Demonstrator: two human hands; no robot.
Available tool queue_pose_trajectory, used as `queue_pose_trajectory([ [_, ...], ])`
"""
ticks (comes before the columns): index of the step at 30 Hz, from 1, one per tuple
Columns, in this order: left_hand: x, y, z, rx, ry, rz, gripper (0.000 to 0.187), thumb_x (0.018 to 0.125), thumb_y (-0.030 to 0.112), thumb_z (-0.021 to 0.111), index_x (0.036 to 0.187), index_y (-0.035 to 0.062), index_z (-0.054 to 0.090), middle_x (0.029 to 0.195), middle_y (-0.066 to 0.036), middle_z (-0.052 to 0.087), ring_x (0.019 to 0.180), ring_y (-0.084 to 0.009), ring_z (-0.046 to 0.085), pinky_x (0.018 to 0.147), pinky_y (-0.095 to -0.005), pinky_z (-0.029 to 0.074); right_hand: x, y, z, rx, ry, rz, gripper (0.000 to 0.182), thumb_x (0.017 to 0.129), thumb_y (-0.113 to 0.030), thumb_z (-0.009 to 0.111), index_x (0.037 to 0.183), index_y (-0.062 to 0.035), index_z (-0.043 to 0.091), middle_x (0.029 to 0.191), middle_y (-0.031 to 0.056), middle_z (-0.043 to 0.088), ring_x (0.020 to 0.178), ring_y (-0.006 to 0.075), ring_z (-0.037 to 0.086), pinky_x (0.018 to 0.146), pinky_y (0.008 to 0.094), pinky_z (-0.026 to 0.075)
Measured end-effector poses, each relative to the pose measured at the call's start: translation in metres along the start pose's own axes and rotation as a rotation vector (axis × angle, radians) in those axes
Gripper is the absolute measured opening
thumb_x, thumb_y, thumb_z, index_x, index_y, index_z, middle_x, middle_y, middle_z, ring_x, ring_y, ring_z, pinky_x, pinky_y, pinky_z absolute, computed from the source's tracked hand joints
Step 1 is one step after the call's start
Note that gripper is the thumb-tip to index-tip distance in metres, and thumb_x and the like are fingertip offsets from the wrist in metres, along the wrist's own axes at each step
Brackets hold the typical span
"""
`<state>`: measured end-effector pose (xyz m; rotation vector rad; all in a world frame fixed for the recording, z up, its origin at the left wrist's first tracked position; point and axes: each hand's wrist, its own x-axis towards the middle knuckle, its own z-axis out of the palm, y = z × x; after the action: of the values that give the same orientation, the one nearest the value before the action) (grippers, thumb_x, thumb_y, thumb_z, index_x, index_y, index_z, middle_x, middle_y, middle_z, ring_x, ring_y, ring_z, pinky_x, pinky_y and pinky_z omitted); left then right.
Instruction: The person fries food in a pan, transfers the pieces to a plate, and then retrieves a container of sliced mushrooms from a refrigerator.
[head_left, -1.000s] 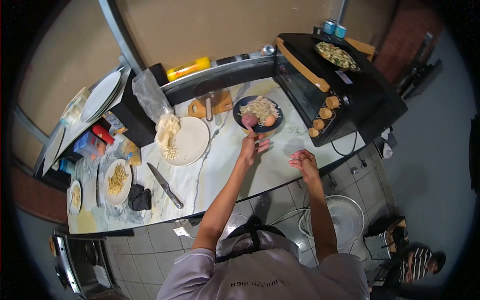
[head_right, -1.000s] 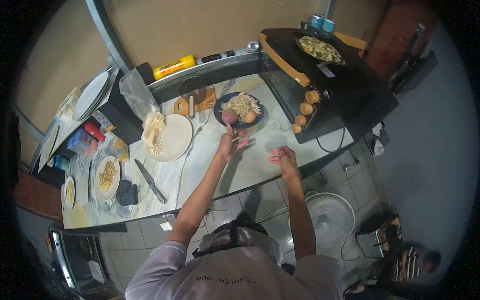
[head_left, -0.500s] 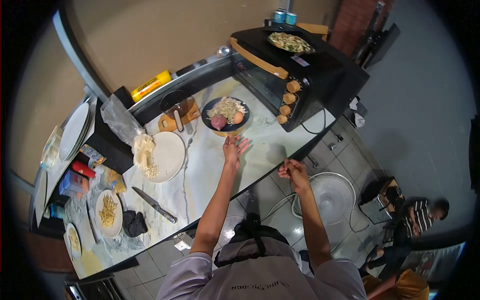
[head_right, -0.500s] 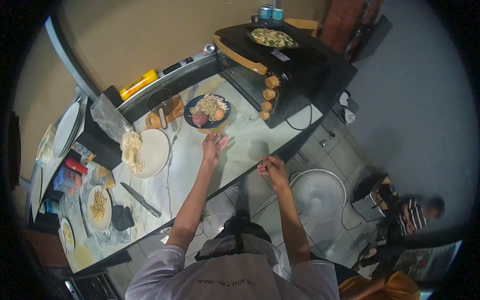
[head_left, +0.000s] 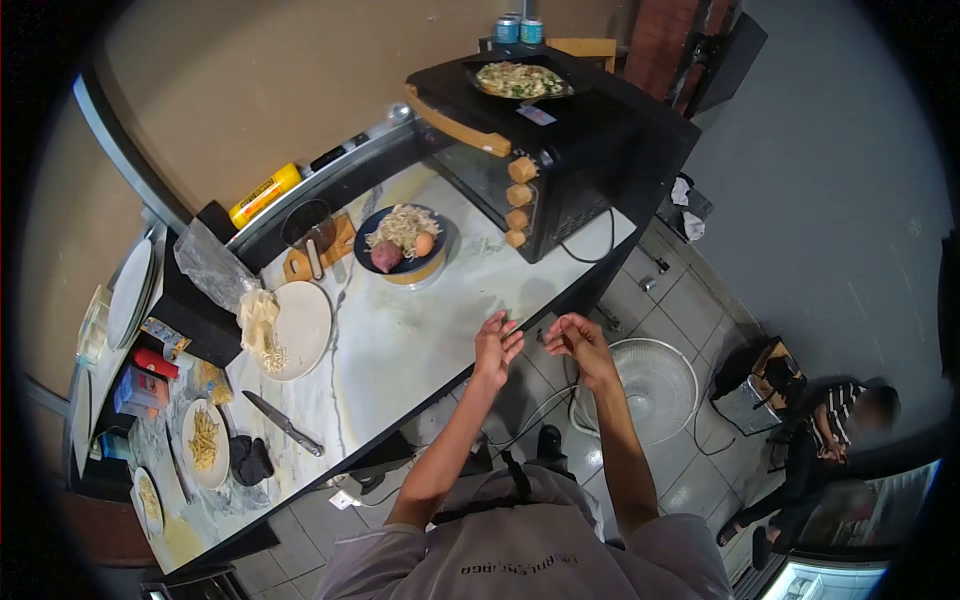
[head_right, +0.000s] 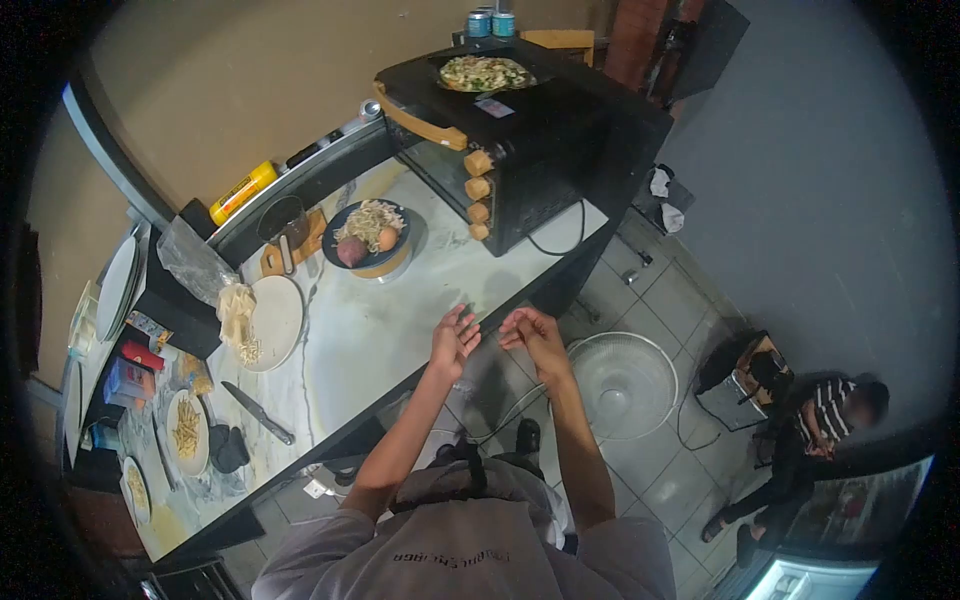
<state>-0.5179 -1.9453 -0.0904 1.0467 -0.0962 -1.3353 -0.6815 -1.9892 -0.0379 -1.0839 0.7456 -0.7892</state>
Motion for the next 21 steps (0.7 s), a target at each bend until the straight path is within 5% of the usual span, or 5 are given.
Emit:
queue_pose_trajectory([
  [14, -0.001, -0.106, 0.101, 0.009, -0.228, -0.192, 0.023, 0.092, 0.025, 0.050, 0.111, 0.0130, 0.054, 0.091, 0.002, 0.054, 0.074, -0.0079, 0.054, 0.066, -0.0227, 0.048, -0.017, -0.021, -0.140, -0.045, 0.116, -0.062, 0.018, 0.092, -0.009, 0.046, 0.081, -0.0001, 0.057, 0.074, 0.0076, 0.059, 0.064, 0.0153, 0.060, 0.059, 0.0262, 0.051],
  [21, -0.005, -0.164, 0.116, -0.057, -0.259, -0.363, 0.015, 0.091, 0.022, 0.055, 0.101, 0.0129, 0.059, 0.079, 0.004, 0.059, 0.065, -0.0064, 0.057, 0.060, -0.0225, 0.048, -0.050, 0.003, -0.175, 0.183, 0.172, -0.094, 0.019, 0.093, -0.013, 0.047, 0.085, 0.0005, 0.057, 0.076, 0.0085, 0.060, 0.064, 0.0151, 0.059, 0.062, 0.0263, 0.050],
])
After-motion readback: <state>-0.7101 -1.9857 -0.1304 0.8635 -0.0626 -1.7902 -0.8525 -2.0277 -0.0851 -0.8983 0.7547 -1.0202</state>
